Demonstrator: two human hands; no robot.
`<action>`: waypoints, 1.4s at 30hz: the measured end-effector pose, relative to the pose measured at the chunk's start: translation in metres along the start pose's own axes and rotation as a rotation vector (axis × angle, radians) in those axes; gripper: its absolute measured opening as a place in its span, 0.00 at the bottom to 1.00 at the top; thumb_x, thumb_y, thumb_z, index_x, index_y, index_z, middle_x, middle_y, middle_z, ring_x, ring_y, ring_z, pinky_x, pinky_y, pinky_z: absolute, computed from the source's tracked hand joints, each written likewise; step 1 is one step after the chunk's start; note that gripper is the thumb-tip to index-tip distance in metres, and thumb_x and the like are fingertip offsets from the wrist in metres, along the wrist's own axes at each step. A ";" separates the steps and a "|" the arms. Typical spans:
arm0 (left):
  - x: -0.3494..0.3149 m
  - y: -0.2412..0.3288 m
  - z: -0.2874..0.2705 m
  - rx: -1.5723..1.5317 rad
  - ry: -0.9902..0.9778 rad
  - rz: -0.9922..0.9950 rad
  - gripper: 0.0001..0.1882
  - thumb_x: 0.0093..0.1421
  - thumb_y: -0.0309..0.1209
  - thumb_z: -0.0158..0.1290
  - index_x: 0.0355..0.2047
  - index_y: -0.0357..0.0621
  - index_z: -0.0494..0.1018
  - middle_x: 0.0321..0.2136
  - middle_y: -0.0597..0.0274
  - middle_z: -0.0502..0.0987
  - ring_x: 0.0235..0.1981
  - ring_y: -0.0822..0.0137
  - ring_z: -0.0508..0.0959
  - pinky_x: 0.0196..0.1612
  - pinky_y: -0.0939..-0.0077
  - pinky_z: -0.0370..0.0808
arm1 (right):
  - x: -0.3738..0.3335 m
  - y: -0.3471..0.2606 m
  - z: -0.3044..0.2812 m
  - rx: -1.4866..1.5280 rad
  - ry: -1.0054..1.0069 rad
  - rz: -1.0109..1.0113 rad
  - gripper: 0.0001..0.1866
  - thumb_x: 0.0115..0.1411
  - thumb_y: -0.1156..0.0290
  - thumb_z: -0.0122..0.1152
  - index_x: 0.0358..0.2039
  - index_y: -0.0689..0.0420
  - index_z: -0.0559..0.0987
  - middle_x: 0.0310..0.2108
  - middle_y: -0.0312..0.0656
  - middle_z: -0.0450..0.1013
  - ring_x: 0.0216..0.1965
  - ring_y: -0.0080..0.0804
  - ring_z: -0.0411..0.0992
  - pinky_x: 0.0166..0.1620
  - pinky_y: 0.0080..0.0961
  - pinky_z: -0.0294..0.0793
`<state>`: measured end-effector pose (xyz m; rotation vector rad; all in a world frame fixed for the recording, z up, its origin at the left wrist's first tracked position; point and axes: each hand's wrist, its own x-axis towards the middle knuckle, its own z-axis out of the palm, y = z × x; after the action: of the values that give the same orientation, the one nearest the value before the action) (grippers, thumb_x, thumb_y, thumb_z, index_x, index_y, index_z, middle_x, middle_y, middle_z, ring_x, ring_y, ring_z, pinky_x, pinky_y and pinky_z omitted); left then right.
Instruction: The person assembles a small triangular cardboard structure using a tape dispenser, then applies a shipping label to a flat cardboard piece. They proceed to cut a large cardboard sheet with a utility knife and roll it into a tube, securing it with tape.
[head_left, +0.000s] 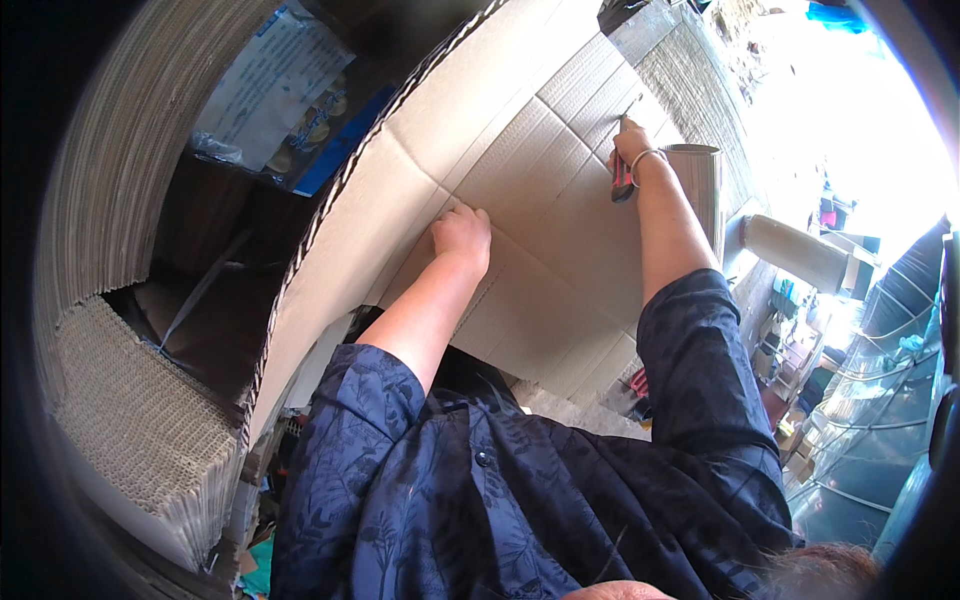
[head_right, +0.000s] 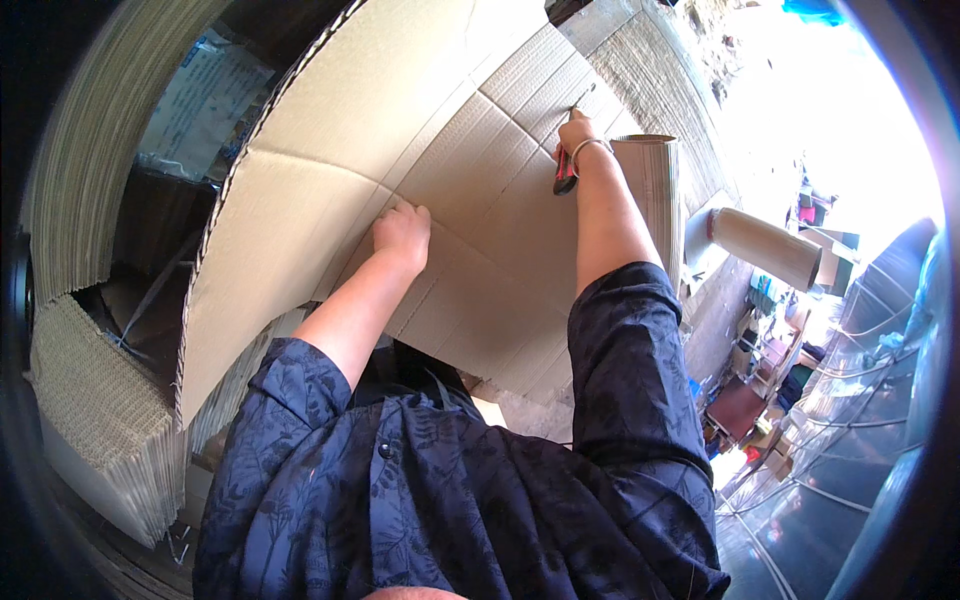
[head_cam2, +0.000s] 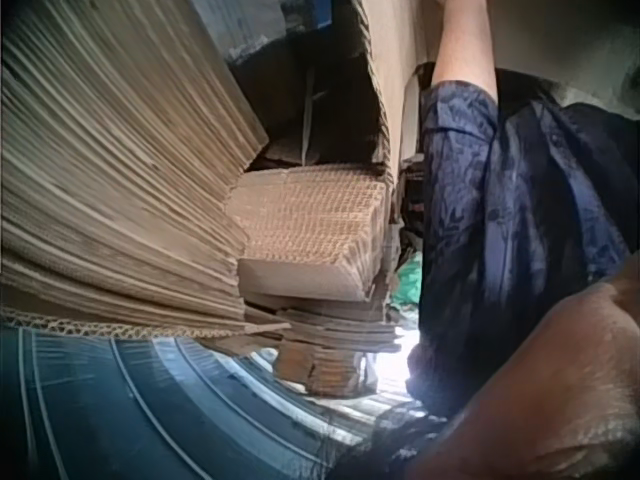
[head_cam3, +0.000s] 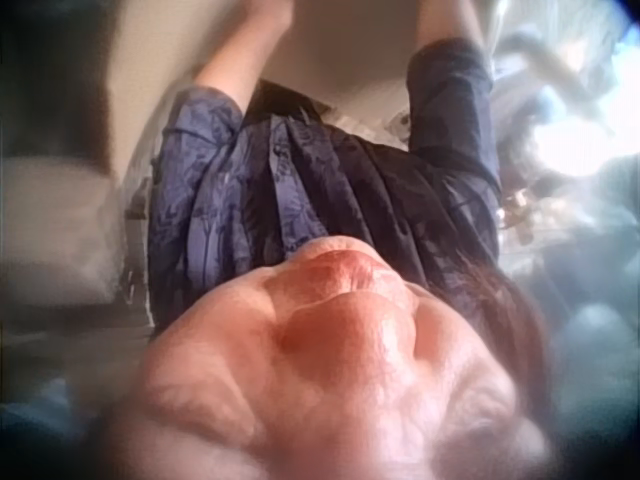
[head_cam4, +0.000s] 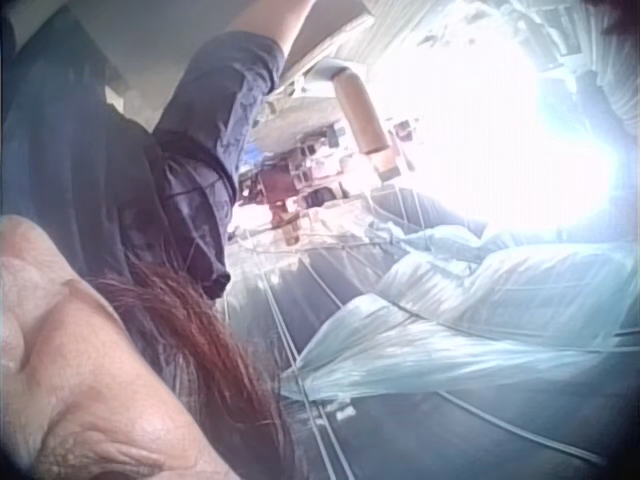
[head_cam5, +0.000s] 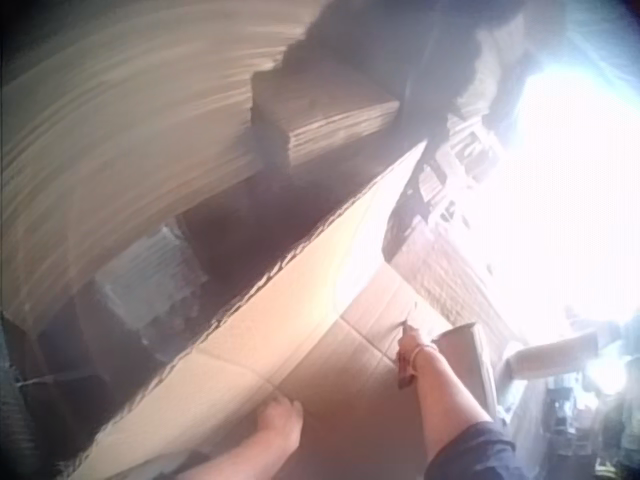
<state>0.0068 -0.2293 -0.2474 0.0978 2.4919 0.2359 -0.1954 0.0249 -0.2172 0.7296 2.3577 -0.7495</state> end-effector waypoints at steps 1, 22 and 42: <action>-0.001 0.000 -0.001 0.002 -0.004 0.004 0.09 0.57 0.29 0.52 0.38 0.45 0.74 0.39 0.53 0.75 0.40 0.56 0.79 0.37 0.64 0.79 | -0.007 0.001 0.003 0.047 0.011 0.028 0.21 0.53 0.83 0.39 0.49 0.59 0.66 0.18 0.46 0.70 0.16 0.36 0.73 0.15 0.34 0.70; 0.001 -0.004 -0.004 0.040 -0.064 0.085 0.15 0.57 0.34 0.55 0.44 0.47 0.72 0.43 0.53 0.73 0.43 0.57 0.78 0.39 0.66 0.77 | -0.125 -0.001 0.063 0.054 0.042 0.127 0.39 0.52 0.82 0.41 0.67 0.46 0.56 0.26 0.46 0.73 0.18 0.32 0.73 0.21 0.29 0.73; -0.061 -0.064 0.008 0.127 -0.059 0.207 0.16 0.59 0.35 0.53 0.47 0.47 0.70 0.45 0.55 0.73 0.47 0.57 0.76 0.48 0.61 0.72 | -0.179 0.015 0.104 0.113 0.052 0.170 0.40 0.51 0.84 0.40 0.66 0.47 0.58 0.25 0.44 0.73 0.16 0.31 0.72 0.20 0.29 0.74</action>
<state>0.0595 -0.2981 -0.2308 0.4102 2.4367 0.1572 -0.0258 -0.0888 -0.1795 0.9947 2.2782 -0.8031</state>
